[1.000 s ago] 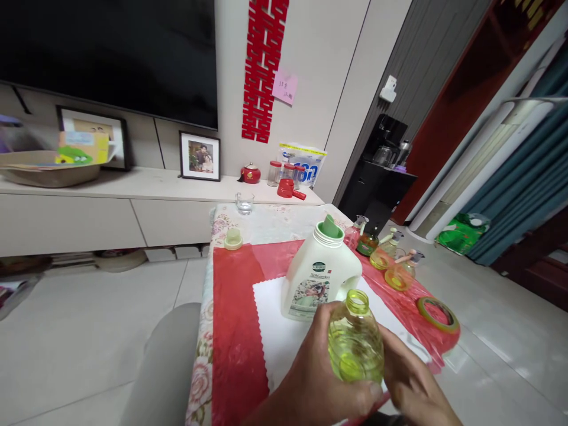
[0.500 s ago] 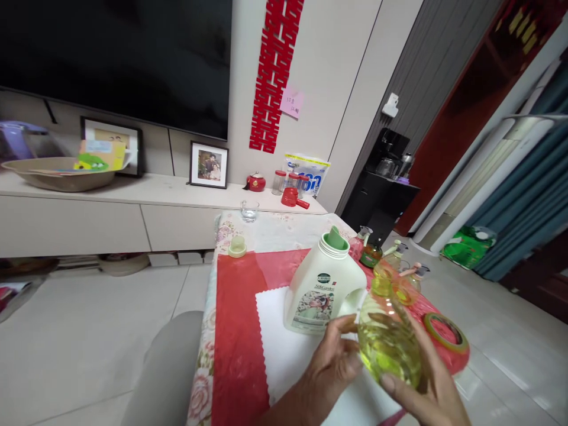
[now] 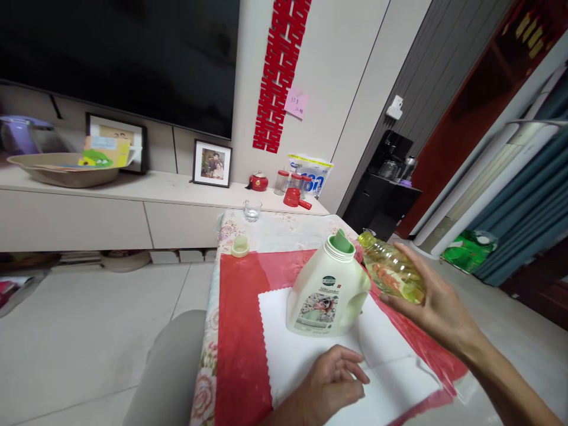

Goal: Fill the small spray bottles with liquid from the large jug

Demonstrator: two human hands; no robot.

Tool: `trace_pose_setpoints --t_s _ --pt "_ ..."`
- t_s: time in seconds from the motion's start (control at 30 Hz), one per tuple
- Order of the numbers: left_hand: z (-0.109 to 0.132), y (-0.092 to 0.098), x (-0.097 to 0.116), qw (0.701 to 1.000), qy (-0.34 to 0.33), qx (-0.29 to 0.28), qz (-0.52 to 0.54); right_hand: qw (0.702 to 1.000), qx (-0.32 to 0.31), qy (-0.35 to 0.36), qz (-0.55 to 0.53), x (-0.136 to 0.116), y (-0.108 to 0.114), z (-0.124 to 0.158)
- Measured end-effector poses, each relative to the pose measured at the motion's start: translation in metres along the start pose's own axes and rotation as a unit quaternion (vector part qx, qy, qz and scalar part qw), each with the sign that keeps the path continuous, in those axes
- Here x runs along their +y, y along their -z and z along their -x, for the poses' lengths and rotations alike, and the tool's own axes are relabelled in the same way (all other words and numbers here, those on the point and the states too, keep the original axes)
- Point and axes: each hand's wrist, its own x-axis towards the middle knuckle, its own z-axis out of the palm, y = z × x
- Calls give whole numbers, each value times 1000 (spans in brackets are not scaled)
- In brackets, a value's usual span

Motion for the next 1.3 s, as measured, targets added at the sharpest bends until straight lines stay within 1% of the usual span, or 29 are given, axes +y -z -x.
trace_pose_setpoints --t_s 0.13,0.27,0.63,0.77,0.93,1.1,1.3 --pt "0 1 -2 1000 -3 0 1 997 -17 57 40 2 4 -10" --pt "1 1 -2 1000 -1 -8 -7 993 -35 92 67 1 10 -18" --pt "4 -1 3 1000 15 -9 -3 985 -73 120 101 -4 29 -36" --pt "4 -1 3 1000 14 -11 -3 983 -75 136 96 -6 31 -42" --pt "2 1 1 1000 18 -9 8 978 -81 155 115 -10 35 -49" --pt "3 1 4 1000 19 -13 3 967 -121 162 155 -20 42 -55" --pt "4 0 4 1000 20 -13 -3 960 -130 184 169 -26 46 -62"
